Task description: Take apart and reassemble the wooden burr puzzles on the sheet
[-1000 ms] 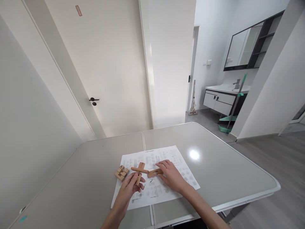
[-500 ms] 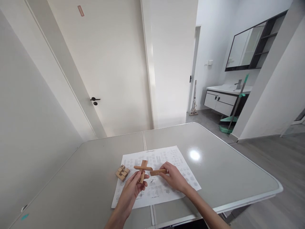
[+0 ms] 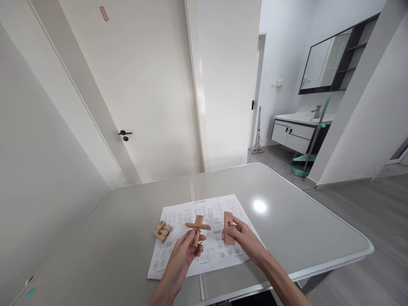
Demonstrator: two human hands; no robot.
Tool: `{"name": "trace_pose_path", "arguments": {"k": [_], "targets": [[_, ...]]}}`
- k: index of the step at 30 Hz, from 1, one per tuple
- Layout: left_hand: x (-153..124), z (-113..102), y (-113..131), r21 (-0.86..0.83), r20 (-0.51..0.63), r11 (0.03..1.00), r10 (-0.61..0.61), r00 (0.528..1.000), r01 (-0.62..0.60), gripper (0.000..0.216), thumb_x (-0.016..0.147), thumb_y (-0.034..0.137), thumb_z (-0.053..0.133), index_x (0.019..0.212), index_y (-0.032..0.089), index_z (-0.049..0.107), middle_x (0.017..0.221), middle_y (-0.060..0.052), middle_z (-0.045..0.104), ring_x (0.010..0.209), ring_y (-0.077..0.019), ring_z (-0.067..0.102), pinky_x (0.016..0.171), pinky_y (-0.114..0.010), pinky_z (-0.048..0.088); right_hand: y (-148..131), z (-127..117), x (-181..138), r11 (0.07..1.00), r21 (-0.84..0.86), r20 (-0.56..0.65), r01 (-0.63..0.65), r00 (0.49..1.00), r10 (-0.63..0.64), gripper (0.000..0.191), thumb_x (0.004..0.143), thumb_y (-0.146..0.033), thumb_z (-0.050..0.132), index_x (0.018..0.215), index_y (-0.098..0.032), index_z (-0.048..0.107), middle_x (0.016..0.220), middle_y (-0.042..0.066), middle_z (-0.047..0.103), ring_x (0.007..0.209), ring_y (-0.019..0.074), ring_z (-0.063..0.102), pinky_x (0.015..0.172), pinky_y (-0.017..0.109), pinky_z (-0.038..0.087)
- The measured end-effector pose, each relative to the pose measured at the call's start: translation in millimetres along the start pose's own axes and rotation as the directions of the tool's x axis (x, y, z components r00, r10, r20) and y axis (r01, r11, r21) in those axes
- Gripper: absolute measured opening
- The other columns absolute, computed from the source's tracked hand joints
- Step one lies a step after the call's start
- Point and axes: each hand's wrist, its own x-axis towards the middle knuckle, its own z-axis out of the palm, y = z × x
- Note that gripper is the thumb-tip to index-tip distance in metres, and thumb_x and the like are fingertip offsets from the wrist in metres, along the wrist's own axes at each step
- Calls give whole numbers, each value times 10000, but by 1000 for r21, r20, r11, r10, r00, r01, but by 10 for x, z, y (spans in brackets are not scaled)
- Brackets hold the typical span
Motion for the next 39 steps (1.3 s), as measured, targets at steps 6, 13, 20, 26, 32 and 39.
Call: {"name": "trace_pose_path", "arguments": {"k": [6,13,20,26,32,39], "targets": [[54,1,-25,-31,1,999,-19,1000,19,418,768,483,846,1012,160,744,938,-71,714,689,-125,570,669,-264,435,-126,64,-21,992,-14,140,125,983,-122,450,924,-645,608,1129,-254,522,653,-66,559,533,140,471,625,306,407],[77,106,-36,-88,65,995,-49,997,55,388,763,460,855,976,158,734,849,-11,634,639,-86,519,644,-232,423,-184,173,44,992,27,219,127,967,-130,504,974,-677,490,1145,-214,593,664,-73,376,538,117,314,540,275,290],[4,258,-114,-127,127,990,-47,991,63,365,808,470,823,937,160,680,734,36,538,576,-74,444,609,-234,385,-281,262,50,975,-86,311,204,935,-168,499,1007,-638,459,1203,-215,638,593,-75,434,554,136,376,652,307,350],[-42,284,-123,-110,150,991,-59,987,76,365,818,473,814,809,175,604,683,70,456,524,-57,305,606,-250,354,-270,238,46,974,-116,308,196,939,-153,503,981,-659,493,1111,-210,677,564,-76,451,544,136,382,688,314,365],[-43,300,-102,-159,211,981,-74,975,109,388,860,459,779,754,187,525,665,83,391,524,-62,254,602,-240,346,-202,249,2,989,-62,220,138,968,-121,547,964,-660,532,1300,-233,596,579,-76,461,557,149,409,672,317,374],[-116,341,-80,-56,177,998,-32,984,42,386,855,541,756,846,183,611,678,72,412,531,-73,259,598,-250,351,-70,247,-55,982,-22,202,188,963,-179,463,993,-663,464,1227,-265,437,705,-60,542,545,139,432,611,305,392]]}}
